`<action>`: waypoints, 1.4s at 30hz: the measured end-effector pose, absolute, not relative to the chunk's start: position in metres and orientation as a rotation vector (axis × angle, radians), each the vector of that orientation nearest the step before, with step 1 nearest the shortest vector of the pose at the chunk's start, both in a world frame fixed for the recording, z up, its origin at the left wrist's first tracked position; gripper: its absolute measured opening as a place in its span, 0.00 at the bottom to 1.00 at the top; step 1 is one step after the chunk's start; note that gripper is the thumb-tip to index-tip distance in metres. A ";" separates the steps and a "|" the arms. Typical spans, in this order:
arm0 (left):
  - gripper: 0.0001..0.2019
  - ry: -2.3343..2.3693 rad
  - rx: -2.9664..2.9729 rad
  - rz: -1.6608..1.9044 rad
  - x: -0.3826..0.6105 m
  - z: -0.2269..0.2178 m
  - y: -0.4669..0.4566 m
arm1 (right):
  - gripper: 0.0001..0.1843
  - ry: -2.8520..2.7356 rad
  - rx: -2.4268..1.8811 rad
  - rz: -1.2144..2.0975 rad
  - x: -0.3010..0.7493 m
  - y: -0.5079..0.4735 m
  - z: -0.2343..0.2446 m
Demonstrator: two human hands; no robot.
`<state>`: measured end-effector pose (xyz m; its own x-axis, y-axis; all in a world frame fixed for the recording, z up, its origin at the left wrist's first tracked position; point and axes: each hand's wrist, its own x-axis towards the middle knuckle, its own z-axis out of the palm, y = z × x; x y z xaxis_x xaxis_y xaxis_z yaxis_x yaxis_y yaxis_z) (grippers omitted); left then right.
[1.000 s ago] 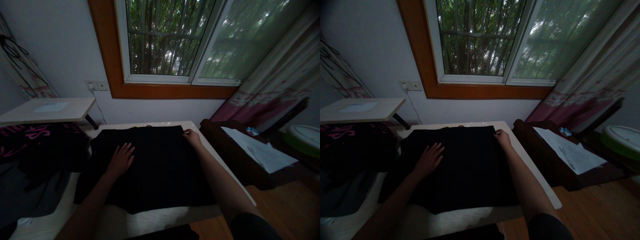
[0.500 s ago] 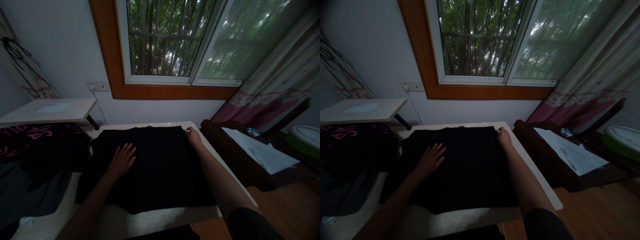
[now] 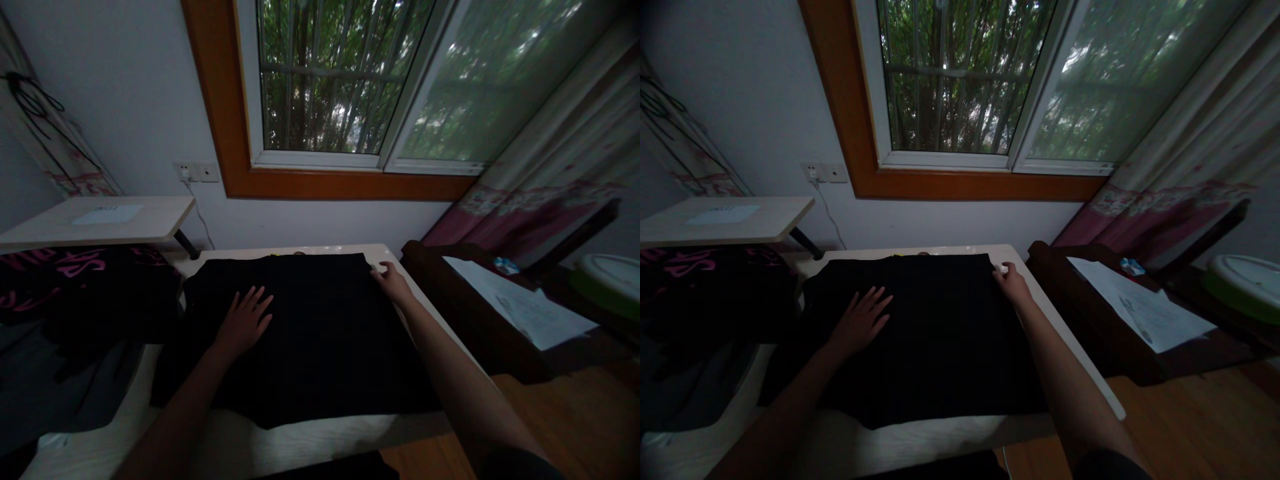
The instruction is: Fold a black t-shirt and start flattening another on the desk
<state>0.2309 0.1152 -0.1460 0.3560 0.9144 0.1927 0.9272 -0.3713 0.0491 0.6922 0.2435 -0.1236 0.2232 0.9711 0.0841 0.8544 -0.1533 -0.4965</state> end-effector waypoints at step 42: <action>0.25 -1.717 -2.516 -0.318 0.231 -0.144 0.112 | 0.26 -1.660 -1.982 0.519 0.702 0.148 -0.118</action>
